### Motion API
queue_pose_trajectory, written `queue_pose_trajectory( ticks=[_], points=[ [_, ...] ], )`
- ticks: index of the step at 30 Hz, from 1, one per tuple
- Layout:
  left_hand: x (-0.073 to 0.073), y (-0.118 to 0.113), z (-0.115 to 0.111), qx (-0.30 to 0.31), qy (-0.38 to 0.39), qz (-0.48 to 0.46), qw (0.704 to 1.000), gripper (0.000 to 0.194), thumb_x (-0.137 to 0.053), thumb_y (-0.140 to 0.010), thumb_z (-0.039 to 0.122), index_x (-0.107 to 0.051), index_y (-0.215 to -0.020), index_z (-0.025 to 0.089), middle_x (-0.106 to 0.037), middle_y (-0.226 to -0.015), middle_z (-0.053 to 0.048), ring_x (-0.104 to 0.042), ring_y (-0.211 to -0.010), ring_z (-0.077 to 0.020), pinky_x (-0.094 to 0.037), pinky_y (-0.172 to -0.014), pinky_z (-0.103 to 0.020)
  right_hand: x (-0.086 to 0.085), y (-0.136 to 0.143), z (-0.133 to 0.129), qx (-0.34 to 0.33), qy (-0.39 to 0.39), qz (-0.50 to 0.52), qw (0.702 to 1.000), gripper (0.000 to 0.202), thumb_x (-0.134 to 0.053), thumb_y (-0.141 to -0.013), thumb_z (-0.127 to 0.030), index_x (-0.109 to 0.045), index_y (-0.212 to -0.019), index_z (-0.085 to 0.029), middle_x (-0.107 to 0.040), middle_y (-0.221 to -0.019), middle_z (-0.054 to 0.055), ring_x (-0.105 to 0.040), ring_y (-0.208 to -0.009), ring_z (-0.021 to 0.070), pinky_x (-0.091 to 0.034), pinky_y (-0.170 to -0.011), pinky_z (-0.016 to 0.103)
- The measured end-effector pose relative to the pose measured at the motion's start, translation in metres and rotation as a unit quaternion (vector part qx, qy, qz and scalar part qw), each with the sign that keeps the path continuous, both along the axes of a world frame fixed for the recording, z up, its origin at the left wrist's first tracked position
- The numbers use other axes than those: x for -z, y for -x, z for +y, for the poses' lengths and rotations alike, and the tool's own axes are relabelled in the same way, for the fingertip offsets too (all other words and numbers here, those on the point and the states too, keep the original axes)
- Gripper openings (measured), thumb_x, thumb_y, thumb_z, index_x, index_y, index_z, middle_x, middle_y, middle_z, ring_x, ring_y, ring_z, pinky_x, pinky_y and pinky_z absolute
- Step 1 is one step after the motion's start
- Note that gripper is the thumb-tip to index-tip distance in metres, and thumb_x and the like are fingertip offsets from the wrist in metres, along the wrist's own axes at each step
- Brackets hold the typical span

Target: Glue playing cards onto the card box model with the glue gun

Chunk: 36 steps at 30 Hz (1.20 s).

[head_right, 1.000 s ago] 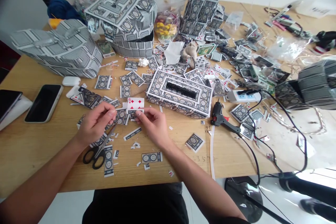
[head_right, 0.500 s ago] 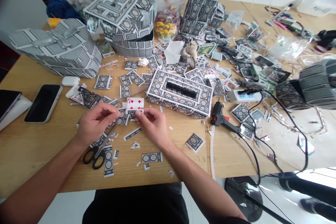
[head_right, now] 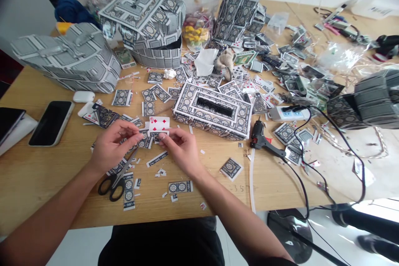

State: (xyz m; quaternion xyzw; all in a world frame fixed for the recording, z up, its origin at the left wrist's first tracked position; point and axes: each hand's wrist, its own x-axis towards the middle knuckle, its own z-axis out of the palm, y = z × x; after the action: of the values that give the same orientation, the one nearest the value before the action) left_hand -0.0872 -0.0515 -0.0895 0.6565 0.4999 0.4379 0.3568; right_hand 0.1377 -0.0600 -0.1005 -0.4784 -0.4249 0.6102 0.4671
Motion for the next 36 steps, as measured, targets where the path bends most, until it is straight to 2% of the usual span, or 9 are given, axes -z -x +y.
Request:
queue_pose_trajectory(
  ticks=[3, 8, 11, 14, 18, 27, 30, 33, 36],
  points=[
    [0.0023, 0.0015, -0.0001, 0.005, -0.008, 0.032, 0.999, 0.014, -0.077, -0.097, 0.031, -0.07, -0.105, 0.023, -0.077, -0.088, 0.0, -0.074, -0.077, -0.0157, -0.059, -0.069, -0.026, 0.0011, 0.0009, 0.0004, 0.003, 0.001, 0.003, 1.0, 0.035, -0.09, -0.085, -0.054, -0.081, -0.091, -0.02, -0.082, -0.079, 0.005, -0.075, -0.073, 0.0185, -0.062, -0.072, 0.034],
    [0.0061, 0.0037, -0.0021, 0.027, -0.071, 0.106, 0.991, 0.013, -0.077, -0.099, 0.03, -0.07, -0.107, 0.022, -0.079, -0.085, 0.001, -0.072, -0.071, -0.0134, -0.057, -0.071, -0.025, 0.0025, 0.0014, -0.0004, -0.005, 0.009, 0.016, 1.0, 0.036, -0.092, -0.083, -0.054, -0.081, -0.091, -0.021, -0.083, -0.08, 0.006, -0.077, -0.075, 0.0198, -0.064, -0.075, 0.036],
    [0.006, 0.0036, -0.0032, 0.042, -0.088, 0.12, 0.988, 0.015, -0.078, -0.099, 0.028, -0.069, -0.11, 0.022, -0.079, -0.087, 0.002, -0.071, -0.07, -0.0118, -0.057, -0.07, -0.023, 0.0026, 0.0012, -0.001, -0.009, 0.013, 0.02, 1.0, 0.036, -0.093, -0.083, -0.054, -0.081, -0.091, -0.021, -0.083, -0.08, 0.006, -0.077, -0.075, 0.0198, -0.064, -0.075, 0.036],
    [0.0043, 0.003, -0.0032, 0.051, -0.092, 0.116, 0.988, 0.014, -0.077, -0.1, 0.027, -0.069, -0.111, 0.022, -0.08, -0.089, 0.001, -0.072, -0.072, -0.0118, -0.057, -0.071, -0.023, 0.0011, 0.0009, -0.0016, -0.02, 0.008, 0.018, 1.0, 0.037, -0.093, -0.082, -0.054, -0.083, -0.092, -0.02, -0.083, -0.082, 0.006, -0.077, -0.075, 0.0195, -0.064, -0.077, 0.037],
    [0.0009, 0.0021, -0.002, 0.051, -0.09, 0.129, 0.986, 0.008, -0.075, -0.1, 0.027, -0.07, -0.1, 0.021, -0.075, -0.081, 0.003, -0.066, -0.065, -0.011, -0.053, -0.066, -0.023, -0.0025, 0.0002, -0.0022, -0.036, -0.002, 0.012, 0.999, 0.037, -0.094, -0.081, -0.055, -0.084, -0.093, -0.021, -0.083, -0.081, 0.005, -0.076, -0.074, 0.0193, -0.064, -0.077, 0.037],
    [-0.0005, 0.0028, 0.0004, 0.074, -0.063, 0.136, 0.986, 0.016, -0.07, -0.103, 0.032, -0.068, -0.09, 0.022, -0.069, -0.075, 0.003, -0.061, -0.064, -0.0125, -0.048, -0.066, -0.025, 0.0015, 0.0019, -0.0037, -0.03, -0.013, 0.004, 0.999, 0.037, -0.092, -0.083, -0.057, -0.081, -0.094, -0.022, -0.081, -0.078, 0.004, -0.076, -0.071, 0.02, -0.064, -0.074, 0.038],
    [0.0002, 0.0029, 0.0009, 0.086, -0.067, 0.141, 0.984, 0.02, -0.068, -0.104, 0.032, -0.068, -0.087, 0.021, -0.066, -0.073, 0.003, -0.058, -0.064, -0.0126, -0.046, -0.065, -0.026, -0.0008, 0.0022, -0.0049, -0.034, -0.019, 0.018, 0.999, 0.039, -0.092, -0.085, -0.053, -0.074, -0.103, -0.023, -0.079, -0.076, 0.001, -0.075, -0.069, 0.0188, -0.063, -0.07, 0.035],
    [-0.0008, 0.002, 0.0006, 0.092, -0.059, 0.139, 0.984, 0.022, -0.067, -0.104, 0.032, -0.067, -0.086, 0.021, -0.065, -0.073, 0.003, -0.057, -0.063, -0.0127, -0.045, -0.064, -0.026, -0.0038, 0.0029, -0.0069, -0.027, -0.013, 0.047, 0.998, 0.056, -0.095, -0.082, -0.048, -0.055, -0.116, -0.029, -0.077, -0.074, -0.004, -0.075, -0.066, 0.0181, -0.06, -0.065, 0.032],
    [-0.0031, 0.0008, -0.0007, 0.096, -0.042, 0.13, 0.986, 0.024, -0.067, -0.104, 0.033, -0.067, -0.083, 0.021, -0.063, -0.071, 0.003, -0.055, -0.062, -0.0125, -0.044, -0.063, -0.027, -0.0015, 0.0044, -0.0067, -0.033, 0.007, 0.046, 0.998, 0.065, -0.095, -0.081, -0.05, -0.043, -0.115, -0.031, -0.078, -0.075, -0.005, -0.074, -0.063, 0.0181, -0.058, -0.062, 0.031]
  ],
)
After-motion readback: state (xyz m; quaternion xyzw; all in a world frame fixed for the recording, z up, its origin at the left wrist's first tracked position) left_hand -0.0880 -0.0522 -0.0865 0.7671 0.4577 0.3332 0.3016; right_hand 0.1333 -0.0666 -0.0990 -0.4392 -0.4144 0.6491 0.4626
